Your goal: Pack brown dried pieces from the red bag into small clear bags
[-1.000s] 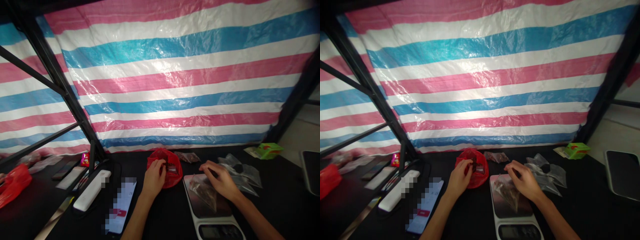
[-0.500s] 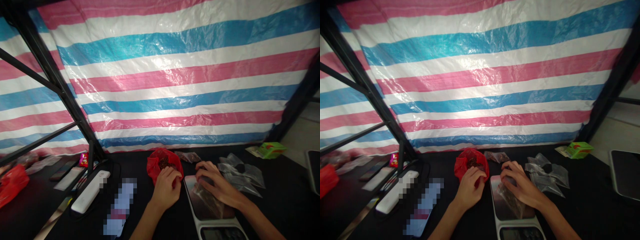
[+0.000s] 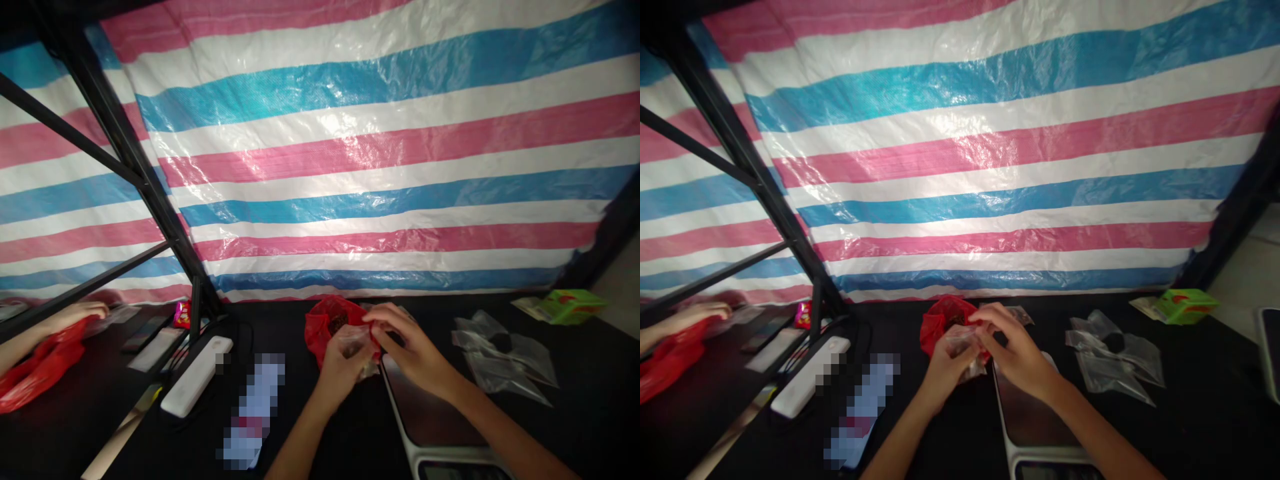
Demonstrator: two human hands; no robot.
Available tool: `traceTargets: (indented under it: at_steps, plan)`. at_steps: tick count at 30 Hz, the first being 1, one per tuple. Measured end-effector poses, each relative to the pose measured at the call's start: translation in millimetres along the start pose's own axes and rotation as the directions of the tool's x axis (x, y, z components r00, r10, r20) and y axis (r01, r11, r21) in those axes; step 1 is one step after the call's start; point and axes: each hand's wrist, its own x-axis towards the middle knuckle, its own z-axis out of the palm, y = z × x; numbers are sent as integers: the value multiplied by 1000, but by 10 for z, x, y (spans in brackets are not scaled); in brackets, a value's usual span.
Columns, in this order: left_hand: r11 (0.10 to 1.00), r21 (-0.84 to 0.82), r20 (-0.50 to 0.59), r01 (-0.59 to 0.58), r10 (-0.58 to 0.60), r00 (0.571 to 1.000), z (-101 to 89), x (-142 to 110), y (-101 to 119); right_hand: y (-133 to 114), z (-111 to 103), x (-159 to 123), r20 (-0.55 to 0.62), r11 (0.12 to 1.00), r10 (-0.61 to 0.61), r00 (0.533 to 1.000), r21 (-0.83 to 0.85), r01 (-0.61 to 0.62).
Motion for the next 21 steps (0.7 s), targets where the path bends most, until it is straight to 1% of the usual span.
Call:
traceTargets:
  at_steps: [1,2,3,4,5,6,7,8,9,10,12,14,16,19,21]
  plan:
    - [999,35,-83,-19,22,996,-69,36,39,17,33,95,-7,999,8,1000,-40,-8]
    - [992,103,-197,-74,93,976,-147,64,76,44,64,182,18,994,24,1000,-105,-22]
    - [970,213,-301,-118,180,937,-230,84,107,77,96,258,77,977,46,996,-212,-28]
    - [933,342,-359,-115,243,901,-313,96,128,113,129,318,151,940,74,986,-340,-18]
    - [893,447,-416,-56,263,871,-390,99,138,149,165,363,220,887,106,970,-462,8]
    - [847,529,-468,42,250,848,-458,97,139,183,202,393,273,829,136,952,-558,41]
    - [798,585,-510,146,222,831,-512,92,130,214,240,410,304,781,159,939,-621,69]
    - [749,620,-544,236,192,817,-551,85,116,243,274,418,319,752,173,932,-653,84]
    - [702,646,-563,298,175,808,-575,80,98,269,304,418,326,742,181,928,-664,89]
    - [664,672,-567,328,177,804,-586,77,78,293,327,414,331,739,186,925,-667,90]
    - [608,719,-554,336,210,806,-579,80,41,336,357,403,343,728,199,918,-679,96]
    - [593,736,-540,326,223,812,-560,93,7,372,377,395,353,726,202,914,-680,102]
    - [637,710,-526,299,197,827,-551,112,-26,397,408,391,356,744,179,917,-658,111]
    - [755,616,-503,223,159,849,-565,141,-77,419,480,390,345,801,137,928,-590,101]
    - [813,556,-497,174,157,854,-581,155,-102,433,520,386,321,836,130,938,-545,71]
